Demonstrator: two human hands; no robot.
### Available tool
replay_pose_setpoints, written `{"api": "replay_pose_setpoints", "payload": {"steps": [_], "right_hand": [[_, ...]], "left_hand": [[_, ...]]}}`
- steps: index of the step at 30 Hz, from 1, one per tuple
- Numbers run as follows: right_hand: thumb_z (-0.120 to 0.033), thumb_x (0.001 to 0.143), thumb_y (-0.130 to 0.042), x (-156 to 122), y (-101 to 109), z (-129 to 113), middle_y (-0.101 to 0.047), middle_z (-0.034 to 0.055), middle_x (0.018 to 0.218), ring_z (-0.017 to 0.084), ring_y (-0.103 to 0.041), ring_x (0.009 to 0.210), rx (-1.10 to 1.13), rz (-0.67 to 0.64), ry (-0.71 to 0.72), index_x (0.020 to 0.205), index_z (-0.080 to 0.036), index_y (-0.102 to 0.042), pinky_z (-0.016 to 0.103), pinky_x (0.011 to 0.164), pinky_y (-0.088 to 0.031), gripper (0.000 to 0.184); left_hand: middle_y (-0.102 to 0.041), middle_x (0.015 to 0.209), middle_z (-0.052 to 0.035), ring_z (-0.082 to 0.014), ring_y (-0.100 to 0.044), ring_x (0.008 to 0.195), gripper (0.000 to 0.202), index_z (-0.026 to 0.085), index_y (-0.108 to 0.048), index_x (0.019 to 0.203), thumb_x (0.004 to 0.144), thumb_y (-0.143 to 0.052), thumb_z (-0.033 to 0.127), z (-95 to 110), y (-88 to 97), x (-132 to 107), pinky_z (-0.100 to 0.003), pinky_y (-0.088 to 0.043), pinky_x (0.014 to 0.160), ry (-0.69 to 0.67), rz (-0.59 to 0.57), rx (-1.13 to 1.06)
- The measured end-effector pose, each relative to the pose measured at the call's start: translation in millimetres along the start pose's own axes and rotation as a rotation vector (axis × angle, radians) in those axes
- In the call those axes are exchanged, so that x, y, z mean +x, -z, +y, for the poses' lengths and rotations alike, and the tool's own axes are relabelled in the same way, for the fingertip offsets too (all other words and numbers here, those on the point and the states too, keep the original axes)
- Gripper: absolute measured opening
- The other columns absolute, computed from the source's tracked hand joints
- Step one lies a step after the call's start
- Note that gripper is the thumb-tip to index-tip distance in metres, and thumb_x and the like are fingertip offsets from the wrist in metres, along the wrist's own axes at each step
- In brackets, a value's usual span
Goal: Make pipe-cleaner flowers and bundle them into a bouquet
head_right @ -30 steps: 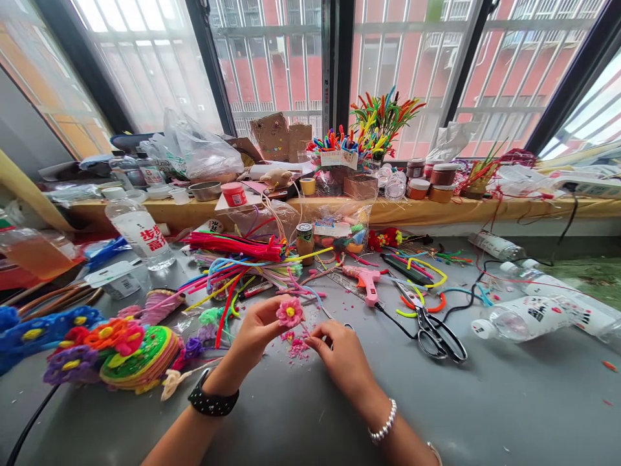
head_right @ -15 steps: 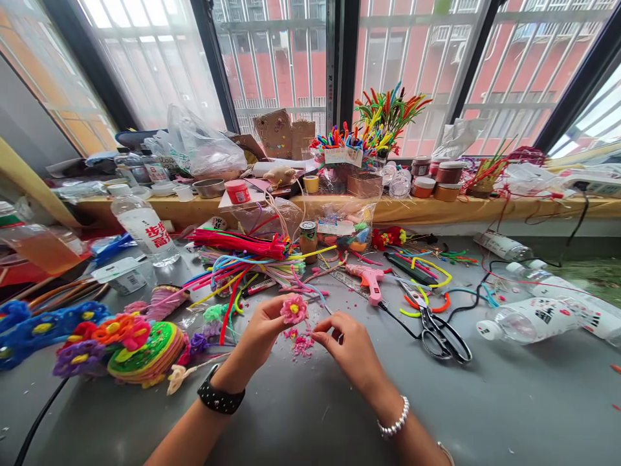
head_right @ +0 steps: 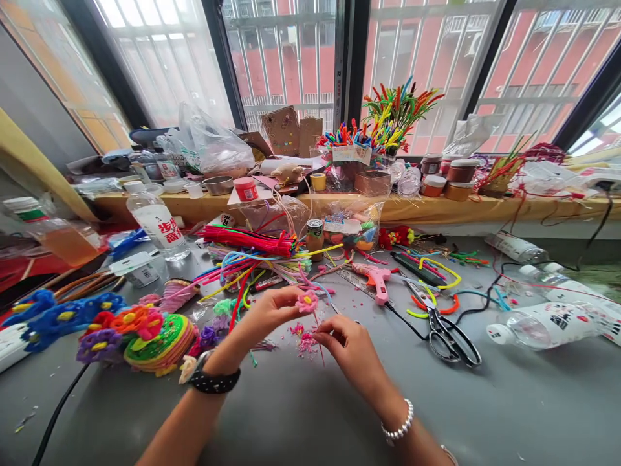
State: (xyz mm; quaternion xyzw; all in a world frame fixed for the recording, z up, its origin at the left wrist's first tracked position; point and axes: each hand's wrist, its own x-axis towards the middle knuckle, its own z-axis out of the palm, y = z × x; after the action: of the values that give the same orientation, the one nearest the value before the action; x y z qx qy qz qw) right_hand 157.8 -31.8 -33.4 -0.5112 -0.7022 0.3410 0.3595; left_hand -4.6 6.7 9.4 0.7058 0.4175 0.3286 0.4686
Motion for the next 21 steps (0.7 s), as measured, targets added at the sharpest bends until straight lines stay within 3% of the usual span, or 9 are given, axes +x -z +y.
{"api": "replay_pose_setpoints", "payload": {"steps": [2,5,7,10,17,21], "right_hand": [[-0.035,0.076,-0.048,0.0,1.1,0.2,-0.057,-0.0002,0.064,0.012,-0.05,0.058,-0.004,0.005,0.008,0.068,-0.018,-0.059,0.021,0.054,-0.037,0.022],[-0.032,0.076,-0.049,0.0,1.1,0.3,-0.058,0.0,0.066,0.011,-0.05,0.058,-0.002,0.004,0.013,0.067,-0.017,-0.058,0.02,0.054,-0.037,0.019],[-0.032,0.076,-0.05,-0.4,0.4,0.1,-0.059,0.0002,0.067,0.011,-0.051,0.059,0.002,-0.004,0.02,0.068,-0.017,-0.059,0.02,0.054,-0.037,0.019],[-0.032,0.076,-0.05,-1.3,-0.3,-0.7,-0.059,0.0001,0.067,0.011,-0.051,0.06,-0.006,-0.013,0.046,0.068,-0.018,-0.061,0.02,0.055,-0.037,0.019],[-0.033,0.076,-0.05,-1.4,-0.5,0.0,-0.06,0.0008,0.068,0.012,-0.052,0.061,-0.001,-0.01,0.07,0.069,-0.018,-0.062,0.02,0.056,-0.038,0.02],[-0.034,0.076,-0.049,-1.0,-1.6,1.0,-0.06,0.001,0.069,0.012,-0.053,0.062,-0.001,-0.016,0.079,0.069,-0.018,-0.062,0.021,0.056,-0.038,0.021]], "left_hand": [[-0.063,0.076,-0.0032,-0.0141,-0.055,0.069,0.024,0.015,-0.062,0.076,0.067,-0.055,0.036,9.1,19.6,-4.1,-0.022,-0.041,0.063,0.076,0.048,0.25],[-0.064,0.081,-0.0031,-0.0164,-0.057,0.073,0.026,0.019,-0.06,0.082,0.072,-0.046,0.038,16.2,44.0,-14.7,-0.025,-0.041,0.064,0.274,0.273,0.721],[-0.064,0.083,-0.0055,-0.0193,-0.058,0.075,0.026,0.018,-0.057,0.087,0.073,-0.044,0.037,12.8,52.8,-21.9,-0.027,-0.042,0.062,0.467,0.383,0.995],[-0.062,0.09,-0.0126,-0.025,-0.058,0.083,0.03,0.013,-0.053,0.093,0.073,-0.045,0.033,-1.4,55.6,-28.1,-0.031,-0.043,0.063,0.579,0.416,1.276],[-0.063,0.085,-0.0128,-0.0252,-0.06,0.079,0.025,0.011,-0.05,0.092,0.074,-0.034,0.014,-20.2,54.4,-21.7,-0.031,-0.043,0.061,0.579,0.444,1.357],[-0.064,0.082,-0.0112,-0.0249,-0.06,0.076,0.025,0.013,-0.051,0.093,0.074,-0.035,0.016,-20.7,57.5,-15.8,-0.031,-0.042,0.057,0.572,0.435,1.283]]}}
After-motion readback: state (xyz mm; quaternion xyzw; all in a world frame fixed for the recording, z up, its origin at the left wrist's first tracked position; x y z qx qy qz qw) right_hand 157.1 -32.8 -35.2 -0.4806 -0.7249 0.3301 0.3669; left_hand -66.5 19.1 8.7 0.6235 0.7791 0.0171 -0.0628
